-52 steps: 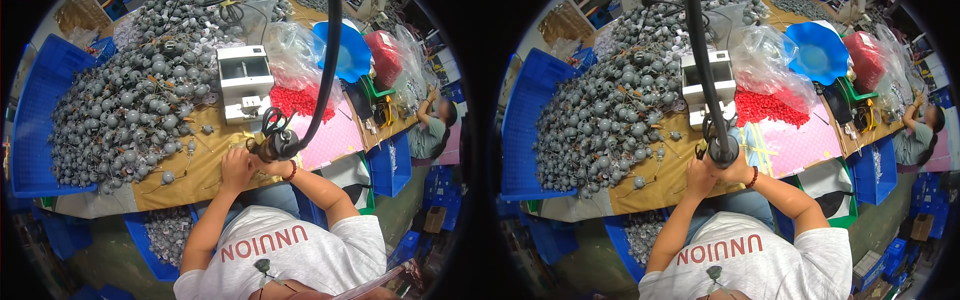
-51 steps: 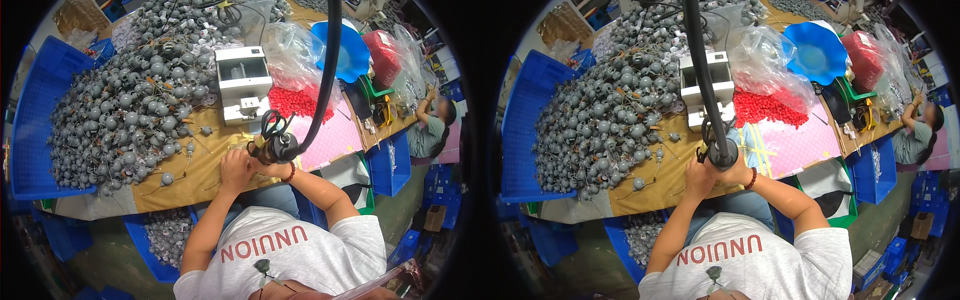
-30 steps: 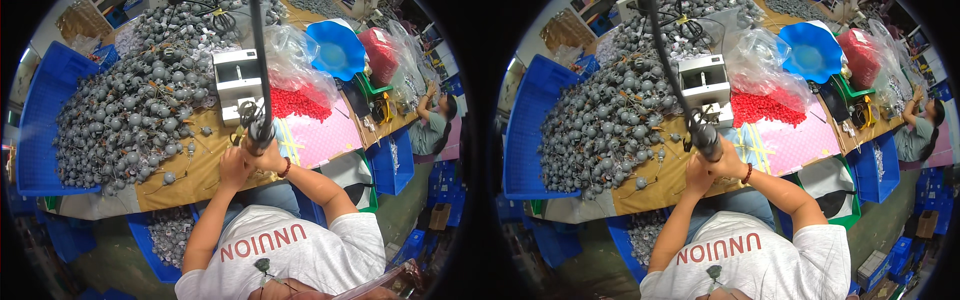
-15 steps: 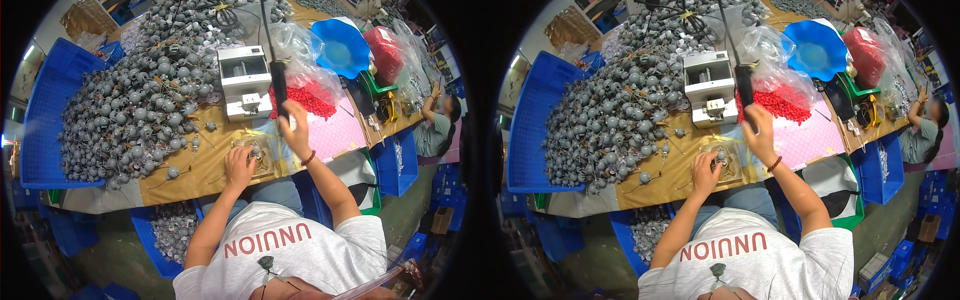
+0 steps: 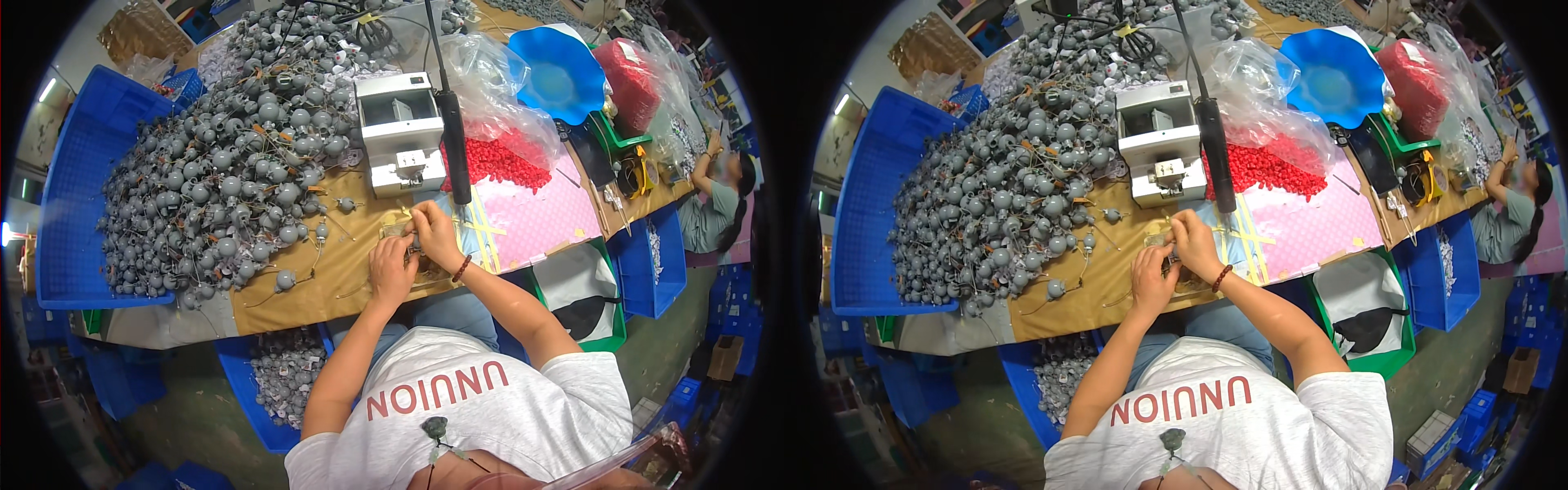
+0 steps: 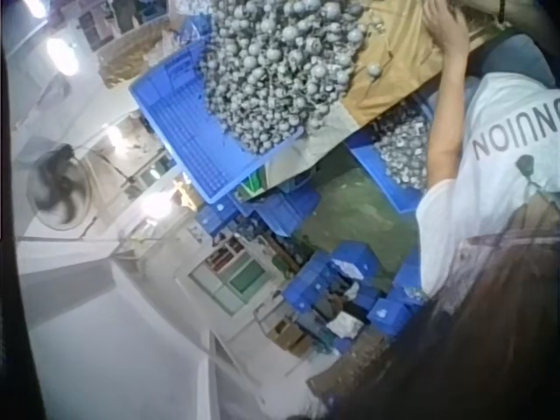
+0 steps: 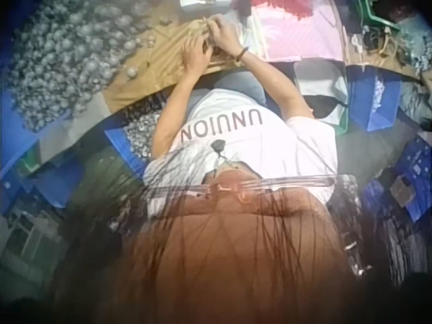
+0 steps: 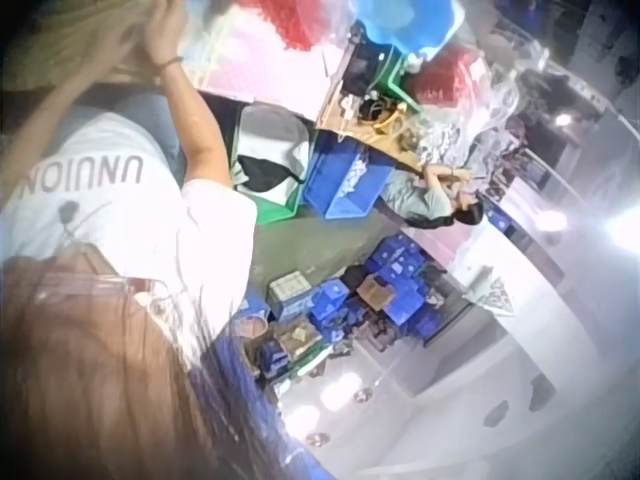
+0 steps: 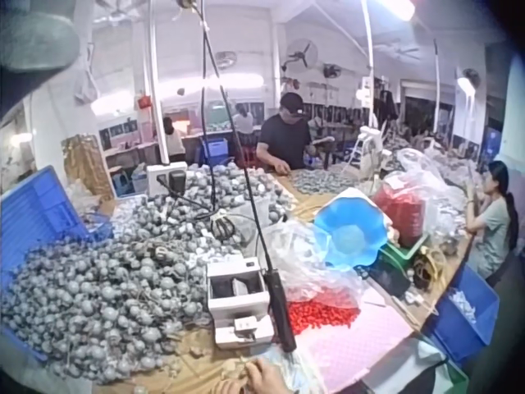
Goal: Processing small plastic toy spheres using a handheld power tool on a workshop bench.
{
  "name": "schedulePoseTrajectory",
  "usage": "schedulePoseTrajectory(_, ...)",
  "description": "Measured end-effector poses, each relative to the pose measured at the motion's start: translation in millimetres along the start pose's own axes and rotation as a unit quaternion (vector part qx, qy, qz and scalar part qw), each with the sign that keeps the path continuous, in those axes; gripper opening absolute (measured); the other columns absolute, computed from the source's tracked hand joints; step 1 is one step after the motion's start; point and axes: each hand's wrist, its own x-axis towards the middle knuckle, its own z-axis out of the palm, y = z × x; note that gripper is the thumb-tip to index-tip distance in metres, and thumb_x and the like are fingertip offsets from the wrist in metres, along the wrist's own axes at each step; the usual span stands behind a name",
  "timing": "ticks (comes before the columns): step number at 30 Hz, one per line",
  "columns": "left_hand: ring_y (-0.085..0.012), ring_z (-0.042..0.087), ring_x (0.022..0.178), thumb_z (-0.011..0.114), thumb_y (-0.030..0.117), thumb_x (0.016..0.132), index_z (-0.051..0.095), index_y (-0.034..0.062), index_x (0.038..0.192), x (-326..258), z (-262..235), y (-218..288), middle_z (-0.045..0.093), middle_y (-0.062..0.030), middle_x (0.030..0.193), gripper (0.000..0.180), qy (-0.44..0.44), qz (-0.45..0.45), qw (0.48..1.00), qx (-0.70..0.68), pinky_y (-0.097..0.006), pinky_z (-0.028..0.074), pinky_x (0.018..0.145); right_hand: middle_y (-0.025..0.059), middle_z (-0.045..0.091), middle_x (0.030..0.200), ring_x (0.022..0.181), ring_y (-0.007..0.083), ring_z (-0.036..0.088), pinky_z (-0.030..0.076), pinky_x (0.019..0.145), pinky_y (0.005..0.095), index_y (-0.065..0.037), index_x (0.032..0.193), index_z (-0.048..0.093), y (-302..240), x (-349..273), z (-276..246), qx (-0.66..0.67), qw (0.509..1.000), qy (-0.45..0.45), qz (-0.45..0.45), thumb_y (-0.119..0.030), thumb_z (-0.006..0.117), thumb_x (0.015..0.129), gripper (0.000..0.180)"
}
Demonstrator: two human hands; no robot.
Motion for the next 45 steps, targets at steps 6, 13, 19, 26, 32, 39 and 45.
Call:
schedulePoseTrajectory(6,-0.0375,0.063,0.103,0.076,0.002,0.081,0.064,0.0028,0.114,-1,-4,-2,0.066,-0.0156,0.108,0.036,0.001,-0.005,0.998,-0.059,-0.045,0.050,0.085,0.0090,0.072,0.086,0.079,0.0124,0.070,0.055,0.068,0.0271,0.001,0.113,0.061,-19,9,-2,0.031,0.996,-0.058,0.053,-0.015,0.058,0.106,0.017)
schedulePoseTrajectory(13,-0.0327,0.066,0.101,0.070,0.005,0.090,0.065,0.0035,0.123,-19,-125,11,0.066,-0.0167,0.111,0.034,-0.138,-0.039,0.988,-0.048,-0.038,0.055,0.083,0.0097,0.073,0.100,0.088,0.0131,0.071,0.058,0.079,0.0268,0.002,0.118,0.062,-4,14,-67,0.108,0.986,-0.122,0.043,-0.015,0.058,0.107,0.021)
schedulePoseTrajectory(19,-0.0264,0.071,0.093,0.073,0.016,0.089,0.068,0.0019,0.118,-56,-219,-22,0.072,-0.0150,0.102,0.032,-0.465,-0.195,0.862,-0.057,-0.038,0.056,0.082,0.0075,0.073,0.097,0.085,0.0112,0.069,0.055,0.075,0.0250,0.001,0.115,0.065,24,14,-116,0.069,0.989,-0.096,0.089,-0.018,0.059,0.107,0.022)
schedulePoseTrajectory(26,-0.0420,0.064,0.100,0.063,0.012,0.093,0.068,0.0024,0.110,61,-123,-43,0.067,-0.0191,0.108,0.020,-0.111,-0.016,0.991,0.079,-0.049,0.053,0.084,0.0052,0.073,0.095,0.083,0.0098,0.067,0.055,0.076,0.0249,0.001,0.113,0.066,26,18,-137,0.046,0.994,-0.066,0.075,-0.016,0.060,0.106,0.019)
schedulePoseTrajectory(32,-0.0304,0.055,0.106,0.061,0.010,0.083,0.070,0.0051,0.099,171,-16,-112,0.062,-0.0085,0.106,0.019,-0.004,0.129,0.920,0.371,-0.046,0.045,0.083,0.0053,0.073,0.095,0.084,0.0108,0.068,0.056,0.077,0.0267,0.002,0.113,0.067,36,13,-171,-0.004,0.998,-0.026,0.060,-0.014,0.060,0.105,0.019)
schedulePoseTrajectory(39,-0.0271,0.053,0.101,0.062,0.016,0.082,0.069,0.0083,0.092,170,-9,-146,0.060,-0.0063,0.093,0.015,0.016,0.213,0.892,0.399,-0.045,0.040,0.089,0.0130,0.070,0.092,0.085,0.0293,0.069,0.055,0.075,0.0387,-0.004,0.103,0.069,37,38,-180,-0.336,0.936,0.028,-0.103,-0.010,0.066,0.093,0.012)
schedulePoseTrajectory(45,-0.0354,0.061,0.099,0.064,-0.001,0.082,0.066,0.0003,0.097,80,-65,-67,0.062,-0.0146,0.101,0.015,-0.026,0.141,0.961,0.238,-0.046,0.051,0.087,0.0139,0.063,0.090,0.089,0.0359,0.064,0.053,0.074,0.0481,-0.009,0.101,0.065,42,69,-157,-0.448,0.878,0.032,-0.164,-0.012,0.068,0.087,0.015)
